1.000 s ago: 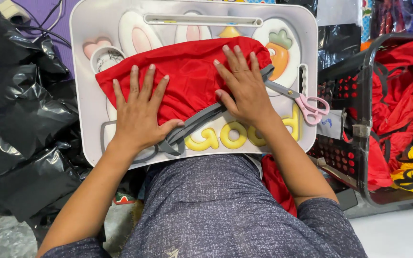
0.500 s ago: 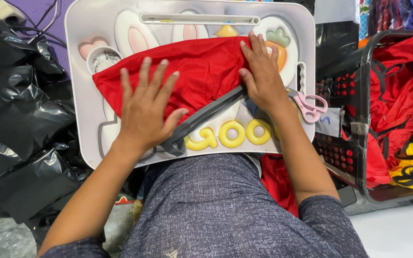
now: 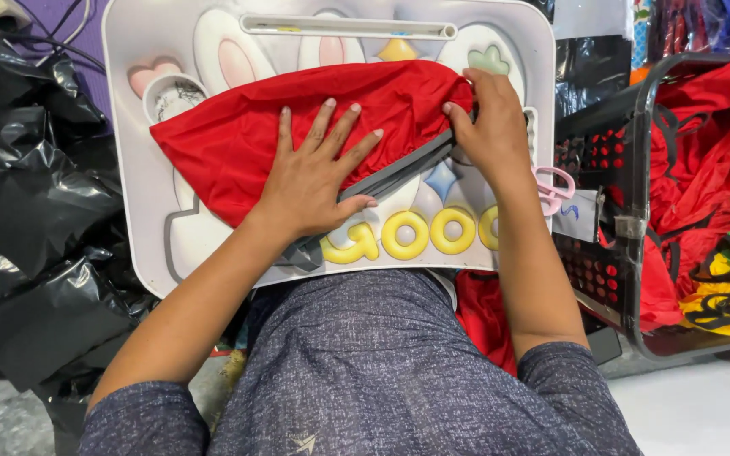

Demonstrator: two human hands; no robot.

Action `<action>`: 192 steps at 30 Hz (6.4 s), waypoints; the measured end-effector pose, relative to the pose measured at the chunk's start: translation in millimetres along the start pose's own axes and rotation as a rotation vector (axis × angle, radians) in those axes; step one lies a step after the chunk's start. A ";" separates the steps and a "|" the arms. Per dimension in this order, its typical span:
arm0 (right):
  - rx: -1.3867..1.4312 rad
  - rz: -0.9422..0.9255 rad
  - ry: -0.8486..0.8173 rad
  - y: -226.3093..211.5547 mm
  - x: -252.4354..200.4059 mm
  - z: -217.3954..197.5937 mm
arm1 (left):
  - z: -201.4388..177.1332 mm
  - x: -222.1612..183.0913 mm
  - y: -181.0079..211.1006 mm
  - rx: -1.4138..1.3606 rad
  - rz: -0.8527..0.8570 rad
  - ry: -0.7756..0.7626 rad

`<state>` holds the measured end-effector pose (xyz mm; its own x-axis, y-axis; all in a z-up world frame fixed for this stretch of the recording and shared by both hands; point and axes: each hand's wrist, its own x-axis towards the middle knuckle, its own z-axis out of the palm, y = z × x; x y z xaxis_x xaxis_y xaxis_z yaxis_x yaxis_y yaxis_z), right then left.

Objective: Trim, fold, and pack a red fabric item into a plastic bag

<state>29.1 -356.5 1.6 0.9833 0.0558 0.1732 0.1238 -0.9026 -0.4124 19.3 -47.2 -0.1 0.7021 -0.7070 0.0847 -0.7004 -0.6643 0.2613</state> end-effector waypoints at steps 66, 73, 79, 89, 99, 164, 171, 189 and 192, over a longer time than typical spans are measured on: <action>0.389 -0.359 0.406 -115.2 -52.1 52.3 | 32.3 21.2 -17.2 -0.114 0.064 0.088; 0.238 -0.426 0.262 -106.2 -54.2 52.3 | -2.2 18.3 -51.9 -0.233 0.222 0.050; 0.106 -0.540 0.130 -123.2 -51.0 40.1 | -34.6 13.3 -67.5 -0.424 0.236 0.326; -0.133 -0.651 0.022 -123.5 -52.3 47.4 | -2.6 44.3 -80.6 -0.158 0.097 0.315; -0.144 -0.648 0.013 -126.7 -51.3 43.8 | -24.9 45.8 -51.6 -0.223 0.178 0.363; 0.978 0.434 0.272 -113.7 -64.7 47.6 | 16.4 -7.3 3.8 -0.150 0.110 0.050; 0.904 0.520 0.393 -113.8 -65.2 53.2 | -20.3 -43.7 15.4 -0.161 0.117 0.148; 0.791 -0.077 0.362 -131.0 -75.4 56.1 | 7.9 -72.9 -13.3 -0.257 0.188 0.401; 0.701 -0.167 0.430 -139.6 -73.2 53.6 | -7.4 -91.5 -26.8 -0.059 0.076 0.409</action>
<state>-53.1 -211.7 -1.5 0.8258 -0.1307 0.5485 0.4570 -0.4148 -0.7868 -25.2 37.2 -7.7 0.6500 -0.5913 0.4775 -0.7522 -0.5902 0.2931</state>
